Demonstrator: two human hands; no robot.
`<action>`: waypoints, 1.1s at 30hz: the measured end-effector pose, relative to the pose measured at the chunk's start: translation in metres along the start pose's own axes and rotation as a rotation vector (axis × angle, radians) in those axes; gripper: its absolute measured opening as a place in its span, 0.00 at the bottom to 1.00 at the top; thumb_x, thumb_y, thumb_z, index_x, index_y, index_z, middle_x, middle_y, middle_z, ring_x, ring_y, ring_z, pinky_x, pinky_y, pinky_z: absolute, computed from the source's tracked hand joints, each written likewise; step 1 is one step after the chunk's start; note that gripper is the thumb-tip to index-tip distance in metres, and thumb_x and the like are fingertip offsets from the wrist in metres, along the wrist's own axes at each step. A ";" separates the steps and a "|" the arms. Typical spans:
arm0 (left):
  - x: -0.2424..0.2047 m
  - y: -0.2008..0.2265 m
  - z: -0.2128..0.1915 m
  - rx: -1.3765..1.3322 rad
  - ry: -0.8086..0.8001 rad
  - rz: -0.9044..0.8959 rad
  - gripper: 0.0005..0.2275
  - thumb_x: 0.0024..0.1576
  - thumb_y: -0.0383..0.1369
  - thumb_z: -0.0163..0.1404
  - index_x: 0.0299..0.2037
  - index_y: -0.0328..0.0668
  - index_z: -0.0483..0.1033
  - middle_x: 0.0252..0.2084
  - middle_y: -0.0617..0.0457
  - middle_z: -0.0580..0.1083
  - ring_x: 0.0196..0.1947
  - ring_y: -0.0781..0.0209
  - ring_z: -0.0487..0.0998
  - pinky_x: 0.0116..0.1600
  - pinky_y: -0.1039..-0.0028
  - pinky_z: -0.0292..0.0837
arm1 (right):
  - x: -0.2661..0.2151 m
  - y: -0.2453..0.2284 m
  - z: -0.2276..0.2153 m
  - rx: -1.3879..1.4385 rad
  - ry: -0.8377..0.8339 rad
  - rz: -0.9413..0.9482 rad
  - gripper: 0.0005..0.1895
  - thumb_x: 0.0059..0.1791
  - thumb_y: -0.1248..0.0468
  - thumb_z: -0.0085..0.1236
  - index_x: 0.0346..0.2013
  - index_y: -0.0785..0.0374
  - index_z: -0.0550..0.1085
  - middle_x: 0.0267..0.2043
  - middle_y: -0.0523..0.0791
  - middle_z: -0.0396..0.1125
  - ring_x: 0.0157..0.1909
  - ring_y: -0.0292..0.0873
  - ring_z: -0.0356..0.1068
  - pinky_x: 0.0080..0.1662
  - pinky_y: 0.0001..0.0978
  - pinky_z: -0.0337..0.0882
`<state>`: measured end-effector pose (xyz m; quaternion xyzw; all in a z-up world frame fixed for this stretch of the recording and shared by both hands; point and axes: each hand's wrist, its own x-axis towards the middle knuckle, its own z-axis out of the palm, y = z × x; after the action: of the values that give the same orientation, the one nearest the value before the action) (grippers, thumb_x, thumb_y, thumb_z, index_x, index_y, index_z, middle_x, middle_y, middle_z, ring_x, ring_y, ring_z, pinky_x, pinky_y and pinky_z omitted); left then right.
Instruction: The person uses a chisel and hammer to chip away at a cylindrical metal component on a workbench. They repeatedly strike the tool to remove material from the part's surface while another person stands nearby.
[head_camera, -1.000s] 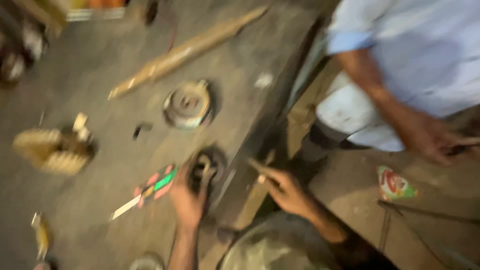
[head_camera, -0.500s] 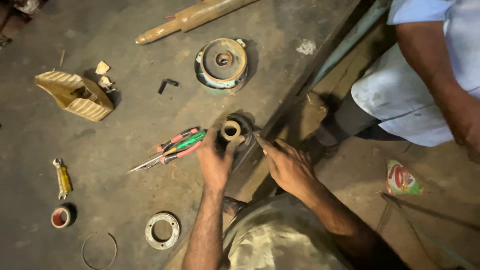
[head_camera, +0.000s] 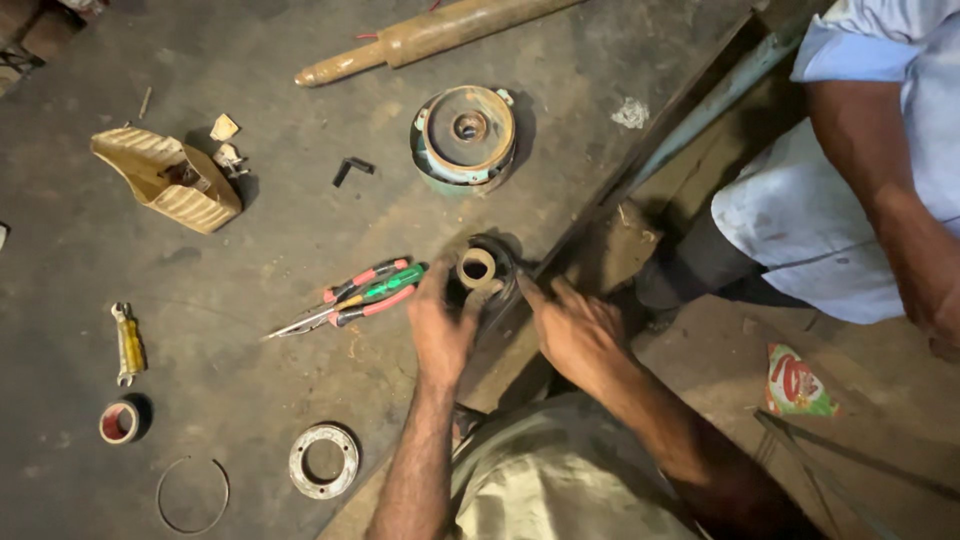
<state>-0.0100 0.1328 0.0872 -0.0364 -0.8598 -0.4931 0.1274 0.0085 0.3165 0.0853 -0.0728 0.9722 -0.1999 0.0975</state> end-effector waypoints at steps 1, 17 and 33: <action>-0.001 -0.002 0.001 -0.001 0.000 0.009 0.24 0.48 0.28 0.66 0.55 0.28 0.74 0.51 0.36 0.78 0.51 0.41 0.80 0.56 0.60 0.74 | 0.002 0.002 0.001 -0.004 0.050 -0.031 0.33 0.48 0.65 0.47 0.70 0.53 0.63 0.60 0.64 0.64 0.54 0.68 0.70 0.50 0.63 0.68; -0.009 -0.019 0.007 0.071 -0.049 -0.189 0.21 0.48 0.26 0.63 0.52 0.29 0.75 0.47 0.36 0.78 0.49 0.40 0.80 0.55 0.61 0.74 | 0.003 0.029 -0.017 0.157 -0.060 -0.100 0.30 0.52 0.64 0.45 0.71 0.48 0.61 0.58 0.62 0.66 0.58 0.66 0.68 0.56 0.57 0.67; -0.014 0.037 0.033 0.023 0.198 -0.109 0.26 0.52 0.27 0.61 0.62 0.34 0.71 0.53 0.39 0.78 0.53 0.47 0.81 0.58 0.64 0.74 | 0.035 0.039 -0.035 -0.004 -0.166 -0.268 0.28 0.51 0.64 0.43 0.67 0.50 0.67 0.54 0.58 0.69 0.48 0.65 0.72 0.49 0.58 0.70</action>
<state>0.0045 0.1809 0.0981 0.0607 -0.8492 -0.4908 0.1850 -0.0373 0.3586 0.0955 -0.2184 0.9427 -0.2027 0.1501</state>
